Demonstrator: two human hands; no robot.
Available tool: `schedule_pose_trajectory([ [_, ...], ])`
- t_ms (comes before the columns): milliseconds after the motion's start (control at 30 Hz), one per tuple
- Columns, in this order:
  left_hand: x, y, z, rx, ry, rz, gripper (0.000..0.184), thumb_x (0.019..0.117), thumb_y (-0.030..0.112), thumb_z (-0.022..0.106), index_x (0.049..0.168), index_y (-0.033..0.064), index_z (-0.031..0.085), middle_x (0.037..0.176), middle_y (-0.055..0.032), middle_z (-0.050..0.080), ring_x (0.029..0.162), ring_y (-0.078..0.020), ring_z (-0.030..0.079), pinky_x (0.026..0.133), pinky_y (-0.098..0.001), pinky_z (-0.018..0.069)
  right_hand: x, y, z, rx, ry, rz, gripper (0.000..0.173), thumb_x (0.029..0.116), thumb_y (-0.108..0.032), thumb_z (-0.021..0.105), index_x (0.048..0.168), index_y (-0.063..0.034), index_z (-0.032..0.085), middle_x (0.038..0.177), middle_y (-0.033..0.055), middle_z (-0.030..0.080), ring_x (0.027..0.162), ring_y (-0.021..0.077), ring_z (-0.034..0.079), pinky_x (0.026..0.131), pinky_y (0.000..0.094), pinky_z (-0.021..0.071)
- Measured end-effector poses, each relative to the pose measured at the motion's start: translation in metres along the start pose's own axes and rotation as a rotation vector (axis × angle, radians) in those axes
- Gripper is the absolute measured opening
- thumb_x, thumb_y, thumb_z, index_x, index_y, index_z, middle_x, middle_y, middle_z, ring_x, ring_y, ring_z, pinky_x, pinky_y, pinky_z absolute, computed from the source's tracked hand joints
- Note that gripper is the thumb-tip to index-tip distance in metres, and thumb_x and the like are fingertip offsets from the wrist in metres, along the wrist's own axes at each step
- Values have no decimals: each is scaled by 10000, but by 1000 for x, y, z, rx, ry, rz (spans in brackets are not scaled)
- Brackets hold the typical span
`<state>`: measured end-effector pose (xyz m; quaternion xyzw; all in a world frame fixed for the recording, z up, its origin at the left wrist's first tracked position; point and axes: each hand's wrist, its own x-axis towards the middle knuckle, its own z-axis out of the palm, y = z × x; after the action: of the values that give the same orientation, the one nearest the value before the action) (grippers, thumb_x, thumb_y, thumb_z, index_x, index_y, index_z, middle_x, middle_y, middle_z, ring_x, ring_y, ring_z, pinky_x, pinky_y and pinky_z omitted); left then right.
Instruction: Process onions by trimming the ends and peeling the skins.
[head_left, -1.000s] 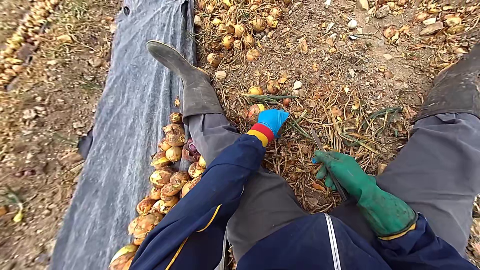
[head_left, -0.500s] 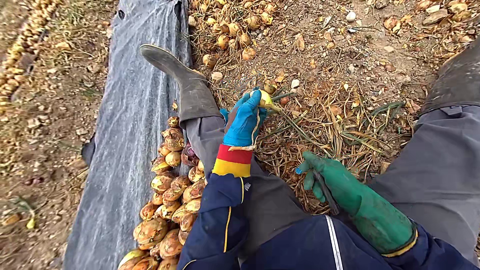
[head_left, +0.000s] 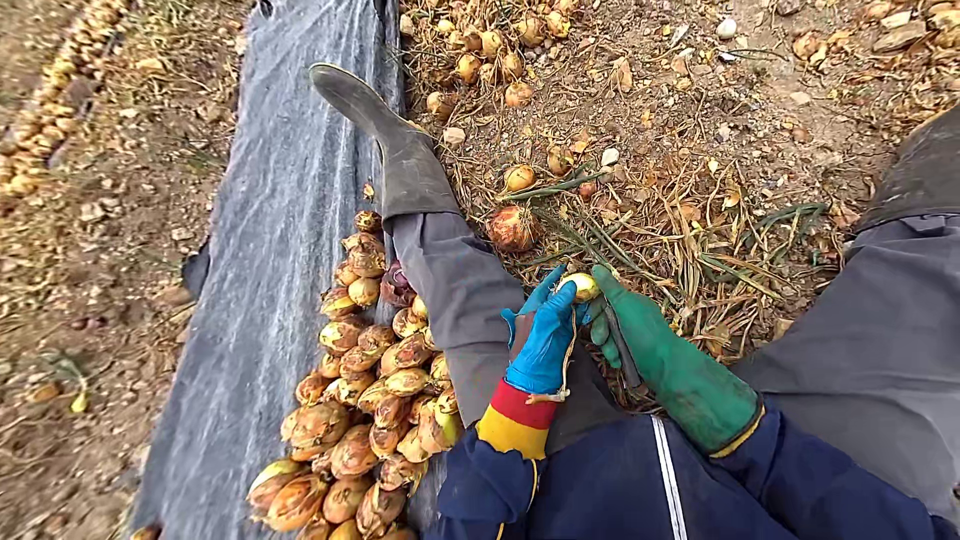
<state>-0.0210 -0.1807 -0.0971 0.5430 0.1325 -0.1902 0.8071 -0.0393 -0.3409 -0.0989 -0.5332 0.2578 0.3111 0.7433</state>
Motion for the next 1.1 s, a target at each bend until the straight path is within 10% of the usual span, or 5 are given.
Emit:
schedule_pose_trajectory([
  [267, 10, -9, 10, 156, -8, 16, 603, 967, 202, 710, 1508, 76, 476, 1149, -180, 704, 939, -243, 708, 824, -401, 609, -8, 6, 0, -61, 162, -55, 752, 907, -830, 453, 893, -116, 688, 598, 59, 590, 424, 188, 537, 395, 378, 504],
  [600, -19, 40, 11, 310, -36, 371, 646, 894, 0, 755, 1488, 12, 502, 1121, -221, 722, 976, -295, 728, 875, -443, 621, -46, -7, 21, 226, -304, -103, 678, 1062, -657, 236, 827, -125, 583, 471, 16, 426, 336, 137, 454, 325, 323, 446],
  [767, -29, 87, -83, 759, 507, 504, 573, 841, 202, 852, 1374, 144, 648, 1022, -20, 775, 883, -150, 749, 787, -381, 656, -21, 6, -27, 325, -687, -311, 740, 1047, -703, 232, 1096, -101, 658, 599, 64, 561, 436, 160, 562, 395, 365, 536],
  [967, -60, 155, -184, 1477, 969, 228, 659, 871, 450, 786, 1399, 99, 606, 1191, -179, 715, 1111, -385, 673, 970, -664, 492, -36, -31, -55, -136, 74, -162, 537, 1032, -595, 504, 1329, -166, 632, 889, 115, 751, 579, 227, 673, 502, 361, 571],
  [1100, 0, 136, -121, 1305, 735, 588, 518, 942, 263, 722, 1430, 153, 587, 1140, -13, 744, 999, -116, 719, 922, -375, 600, -25, -13, -66, -137, 152, -59, 406, 1054, -425, 569, 1356, -157, 617, 933, 107, 764, 637, 237, 705, 553, 367, 595],
])
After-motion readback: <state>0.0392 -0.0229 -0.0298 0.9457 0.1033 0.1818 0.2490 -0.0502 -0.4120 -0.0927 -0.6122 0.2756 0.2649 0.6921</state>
